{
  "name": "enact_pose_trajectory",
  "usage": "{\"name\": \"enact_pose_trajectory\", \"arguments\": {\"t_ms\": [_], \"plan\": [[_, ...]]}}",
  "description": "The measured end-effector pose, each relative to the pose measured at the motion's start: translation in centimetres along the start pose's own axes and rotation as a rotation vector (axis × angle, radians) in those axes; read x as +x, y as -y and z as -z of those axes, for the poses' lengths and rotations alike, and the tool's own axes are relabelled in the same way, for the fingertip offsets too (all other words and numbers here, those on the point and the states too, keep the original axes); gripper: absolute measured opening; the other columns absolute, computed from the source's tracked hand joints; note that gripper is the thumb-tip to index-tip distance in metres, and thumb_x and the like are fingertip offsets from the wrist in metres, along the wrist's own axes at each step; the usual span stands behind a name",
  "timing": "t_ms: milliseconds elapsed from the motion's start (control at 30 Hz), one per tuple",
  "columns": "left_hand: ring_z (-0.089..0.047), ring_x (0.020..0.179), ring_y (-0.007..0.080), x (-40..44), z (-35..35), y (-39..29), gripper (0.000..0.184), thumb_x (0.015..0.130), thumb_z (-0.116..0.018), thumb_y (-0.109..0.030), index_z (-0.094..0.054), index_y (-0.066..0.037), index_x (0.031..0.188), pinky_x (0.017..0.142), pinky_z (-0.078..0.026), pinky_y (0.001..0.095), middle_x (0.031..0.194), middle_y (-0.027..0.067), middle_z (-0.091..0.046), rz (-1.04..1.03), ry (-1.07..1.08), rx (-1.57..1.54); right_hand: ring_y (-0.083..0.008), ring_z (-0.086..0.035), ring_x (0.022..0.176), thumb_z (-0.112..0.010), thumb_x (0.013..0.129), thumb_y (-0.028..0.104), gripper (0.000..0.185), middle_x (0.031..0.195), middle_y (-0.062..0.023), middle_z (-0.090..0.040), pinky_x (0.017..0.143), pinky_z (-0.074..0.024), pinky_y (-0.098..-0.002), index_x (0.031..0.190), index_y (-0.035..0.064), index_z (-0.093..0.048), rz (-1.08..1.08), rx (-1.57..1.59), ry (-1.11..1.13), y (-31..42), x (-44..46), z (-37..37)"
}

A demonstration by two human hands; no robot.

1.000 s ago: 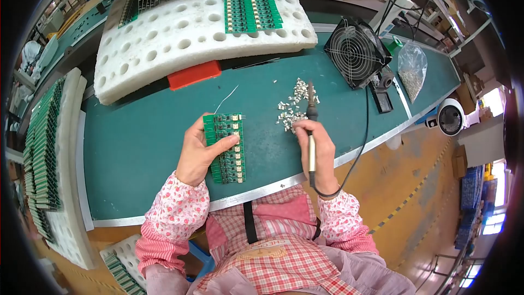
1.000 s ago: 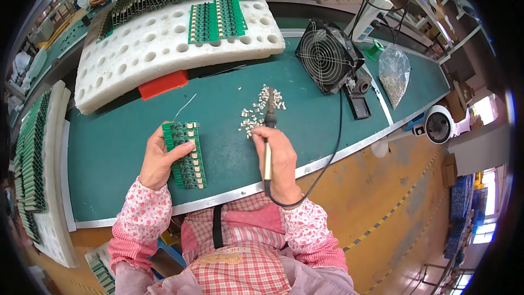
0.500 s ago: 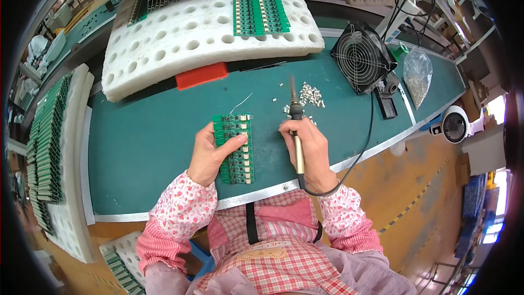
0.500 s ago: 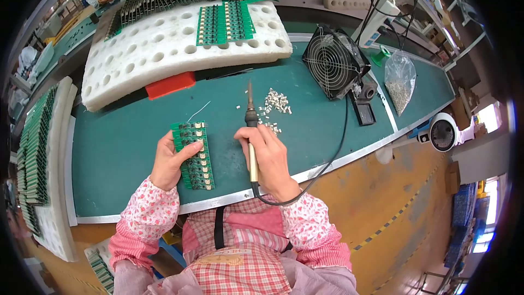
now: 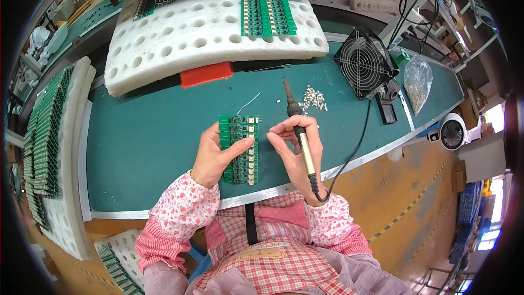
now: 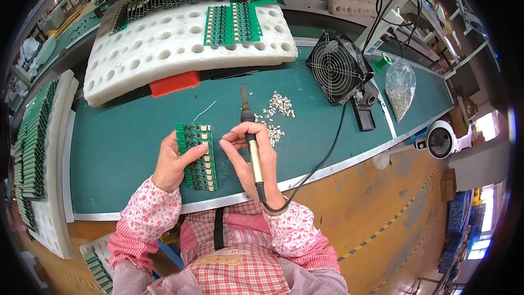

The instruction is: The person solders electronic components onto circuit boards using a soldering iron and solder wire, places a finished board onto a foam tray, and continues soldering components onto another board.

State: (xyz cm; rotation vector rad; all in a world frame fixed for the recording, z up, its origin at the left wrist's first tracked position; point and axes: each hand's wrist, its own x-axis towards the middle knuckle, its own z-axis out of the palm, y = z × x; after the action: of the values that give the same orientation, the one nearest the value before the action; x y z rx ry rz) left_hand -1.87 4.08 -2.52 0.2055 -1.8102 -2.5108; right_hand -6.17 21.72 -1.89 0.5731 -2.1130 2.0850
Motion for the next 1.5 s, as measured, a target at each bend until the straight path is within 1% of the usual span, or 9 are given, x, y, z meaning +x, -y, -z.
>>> {"name": "enact_pose_trajectory", "arguments": {"t_ms": [133, 233, 333, 467, 567, 667, 867, 1167, 1500], "plan": [[-0.066, 0.084, 0.0085, -0.1, -0.1, 0.1, 0.026, 0.087, -0.076, -0.007, -0.065, -0.002, 0.110, 0.074, -0.055, 0.0261, 0.099, 0.0040, -0.071, -0.019, 0.028, 0.011, -0.0114, -0.067, 0.082, -0.074, 0.085, -0.004, 0.030, 0.091, -0.0084, -0.068, 0.075, -0.0549, -0.0251, 0.107, 0.0030, -0.054, -0.009, 0.083, -0.016, 0.6, 0.0, -0.7], [-0.067, 0.090, 0.0112, 0.0, 0.0, -0.1, 0.030, 0.085, -0.075, -0.005, -0.062, -0.002, 0.112, 0.081, -0.055, 0.0282, 0.104, 0.0060, -0.070, 0.018, 0.052, 0.027, -0.0113, -0.067, 0.082, -0.075, 0.084, -0.004, 0.031, 0.091, -0.0084, -0.068, 0.075, -0.0550, -0.0250, 0.107, 0.0030, -0.054, 0.008, 0.085, -0.038, 0.6, 0.0, -1.1], [-0.066, 0.084, 0.0082, -0.1, -0.1, 0.2, 0.026, 0.086, -0.076, -0.007, -0.066, -0.003, 0.110, 0.074, -0.054, 0.0257, 0.099, 0.0034, -0.072, -0.038, 0.053, 0.004, -0.0114, -0.067, 0.082, -0.074, 0.085, -0.004, 0.031, 0.091, -0.0081, -0.068, 0.075, -0.0552, -0.0250, 0.106, 0.0028, -0.054, 0.022, 0.063, -0.040, 0.2, -0.1, -1.2], [-0.065, 0.084, 0.0077, -0.1, -0.2, 0.2, 0.027, 0.086, -0.077, -0.007, -0.066, -0.002, 0.110, 0.073, -0.054, 0.0253, 0.098, 0.0033, -0.072, -0.036, 0.032, -0.012, -0.0121, -0.067, 0.084, -0.073, 0.086, -0.005, 0.029, 0.092, -0.0080, -0.067, 0.077, -0.0550, -0.0256, 0.106, 0.0027, -0.054, 0.017, 0.023, -0.008, 0.4, -0.3, -1.0], [-0.065, 0.084, 0.0074, -0.2, -0.3, 0.2, 0.026, 0.086, -0.077, -0.007, -0.066, -0.002, 0.109, 0.073, -0.054, 0.0250, 0.097, 0.0030, -0.072, -0.055, 0.043, 0.012, -0.0135, -0.067, 0.087, -0.072, 0.086, -0.005, 0.032, 0.094, -0.0091, -0.067, 0.079, -0.0547, -0.0262, 0.108, 0.0034, -0.051, -0.108, 0.206, 0.010, 0.3, -0.2, -0.8], [-0.065, 0.083, 0.0071, -0.2, -0.2, 0.2, 0.026, 0.086, -0.077, -0.007, -0.066, -0.002, 0.109, 0.072, -0.054, 0.0248, 0.096, 0.0026, -0.071, -0.060, 0.055, 0.040, -0.0144, -0.067, 0.088, -0.072, 0.086, -0.005, 0.037, 0.095, -0.0102, -0.066, 0.079, -0.0546, -0.0265, 0.112, 0.0046, -0.046, -0.151, 0.285, 0.055, 0.0, 0.0, -0.4], [-0.064, 0.083, 0.0066, -0.1, -0.2, 0.2, 0.026, 0.086, -0.076, -0.005, -0.065, -0.002, 0.109, 0.072, -0.054, 0.0241, 0.097, 0.0027, -0.071, -0.086, 0.076, 0.052, -0.0137, -0.067, 0.088, -0.072, 0.087, -0.004, 0.041, 0.094, -0.0098, -0.066, 0.079, -0.0545, -0.0256, 0.114, 0.0060, -0.043, -0.251, 0.305, 0.070, 0.2, 0.1, -0.1], [-0.064, 0.084, 0.0068, -0.2, -0.2, 0.1, 0.026, 0.086, -0.076, -0.004, -0.064, -0.001, 0.108, 0.072, -0.054, 0.0240, 0.097, 0.0028, -0.070, -0.090, 0.081, 0.071, -0.0114, -0.066, 0.084, -0.072, 0.088, -0.002, 0.040, 0.093, -0.0074, -0.066, 0.076, -0.0536, -0.0247, 0.115, 0.0070, -0.044, -0.168, 0.236, 0.027, 0.1, -0.3, -0.4], [-0.064, 0.084, 0.0067, -0.1, 0.0, -0.3, 0.027, 0.085, -0.077, -0.005, -0.064, -0.001, 0.108, 0.072, -0.053, 0.0235, 0.098, 0.0030, -0.070, -0.043, 0.106, 0.058, -0.0129, -0.068, 0.085, -0.070, 0.088, -0.005, 0.039, 0.093, -0.0085, -0.066, 0.076, -0.0551, -0.0248, 0.115, 0.0061, -0.044, -0.204, 0.293, 0.040, 0.4, -0.4, -0.3]]}}
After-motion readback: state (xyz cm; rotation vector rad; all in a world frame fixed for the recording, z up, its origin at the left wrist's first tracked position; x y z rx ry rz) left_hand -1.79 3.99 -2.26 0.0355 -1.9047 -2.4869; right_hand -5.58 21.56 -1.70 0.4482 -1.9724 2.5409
